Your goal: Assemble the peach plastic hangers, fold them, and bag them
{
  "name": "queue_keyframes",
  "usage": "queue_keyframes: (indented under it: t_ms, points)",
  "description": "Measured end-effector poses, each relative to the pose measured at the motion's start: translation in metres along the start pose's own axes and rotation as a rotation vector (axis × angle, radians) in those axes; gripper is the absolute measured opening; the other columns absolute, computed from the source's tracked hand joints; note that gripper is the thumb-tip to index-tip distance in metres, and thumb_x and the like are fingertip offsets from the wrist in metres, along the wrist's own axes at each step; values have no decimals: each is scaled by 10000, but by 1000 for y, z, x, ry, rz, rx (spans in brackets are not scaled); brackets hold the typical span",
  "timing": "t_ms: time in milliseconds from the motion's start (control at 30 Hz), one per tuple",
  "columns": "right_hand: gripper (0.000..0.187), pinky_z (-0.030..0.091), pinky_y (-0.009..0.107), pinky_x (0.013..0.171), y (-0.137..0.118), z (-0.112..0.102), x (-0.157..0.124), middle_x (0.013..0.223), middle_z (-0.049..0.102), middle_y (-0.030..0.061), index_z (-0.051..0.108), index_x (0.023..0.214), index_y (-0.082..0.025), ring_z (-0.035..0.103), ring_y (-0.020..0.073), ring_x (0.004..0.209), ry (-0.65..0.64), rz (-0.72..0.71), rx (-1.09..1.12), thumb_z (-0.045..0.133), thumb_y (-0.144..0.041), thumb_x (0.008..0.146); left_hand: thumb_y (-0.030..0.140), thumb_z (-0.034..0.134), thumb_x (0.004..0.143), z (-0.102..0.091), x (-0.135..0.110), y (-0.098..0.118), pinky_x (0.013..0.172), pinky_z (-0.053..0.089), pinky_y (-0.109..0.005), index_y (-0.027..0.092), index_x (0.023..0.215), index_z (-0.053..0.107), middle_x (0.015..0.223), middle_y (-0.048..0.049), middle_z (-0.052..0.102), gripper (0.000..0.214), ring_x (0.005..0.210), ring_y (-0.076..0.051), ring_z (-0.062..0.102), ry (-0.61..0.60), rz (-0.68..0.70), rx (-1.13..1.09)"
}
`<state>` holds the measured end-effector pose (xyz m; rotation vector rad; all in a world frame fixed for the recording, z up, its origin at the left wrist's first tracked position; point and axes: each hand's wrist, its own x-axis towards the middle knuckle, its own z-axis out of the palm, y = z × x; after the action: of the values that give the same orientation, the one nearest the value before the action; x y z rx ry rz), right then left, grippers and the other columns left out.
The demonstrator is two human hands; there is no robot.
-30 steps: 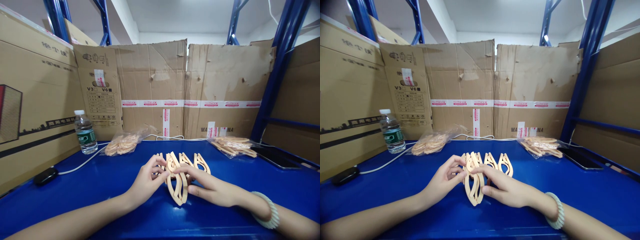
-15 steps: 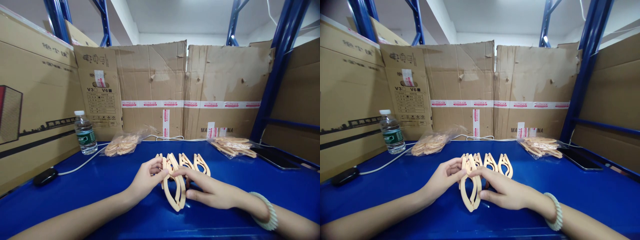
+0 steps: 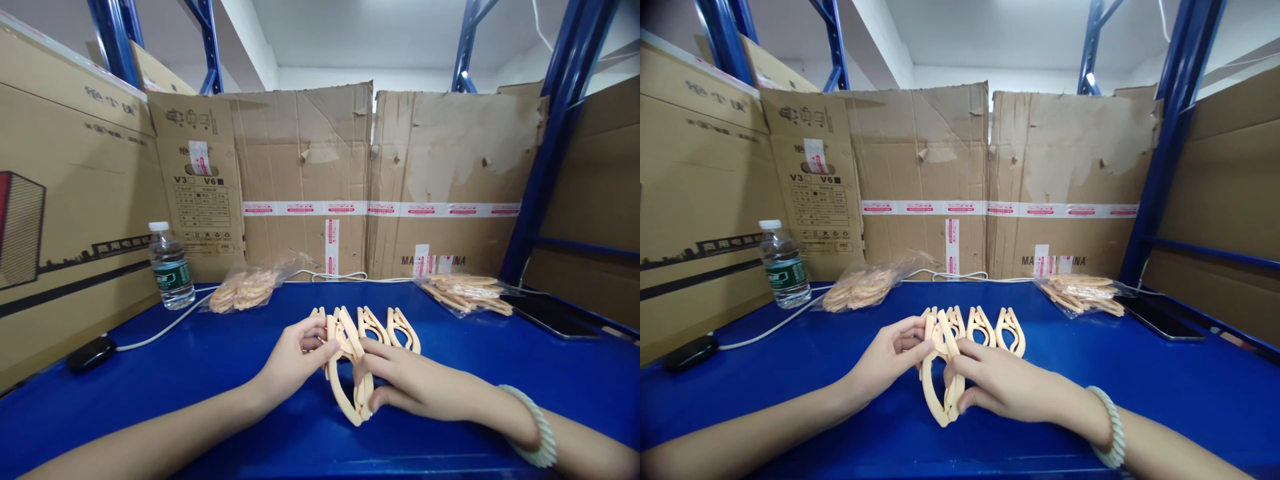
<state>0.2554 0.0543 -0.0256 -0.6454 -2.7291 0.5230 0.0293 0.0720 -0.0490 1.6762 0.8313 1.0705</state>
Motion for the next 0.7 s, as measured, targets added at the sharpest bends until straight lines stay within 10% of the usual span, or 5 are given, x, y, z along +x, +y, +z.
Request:
queue_keyframes:
  t_ms: [500, 700]
  points:
    - [311, 458, 285, 865, 5, 3, 2, 1120, 530, 65, 545, 1183, -234, 558, 170, 968, 13, 7, 26, 535, -390, 914, 295, 693, 767, 0, -1, 0, 606, 525, -246, 135, 1123, 579, 800, -44, 683, 406, 726, -168, 639, 66, 13, 12]
    - [238, 457, 272, 857, 4, 1, 0, 1080, 562, 52, 587, 1049, -216, 569, 164, 963, 3, 21, 95, 564, -396, 895, 235, 685, 745, 2, -1, 2, 658, 556, -263, 170, 1183, 558, 1143, -97, 619, 461, 731, -125, 622, 108, 40, -21]
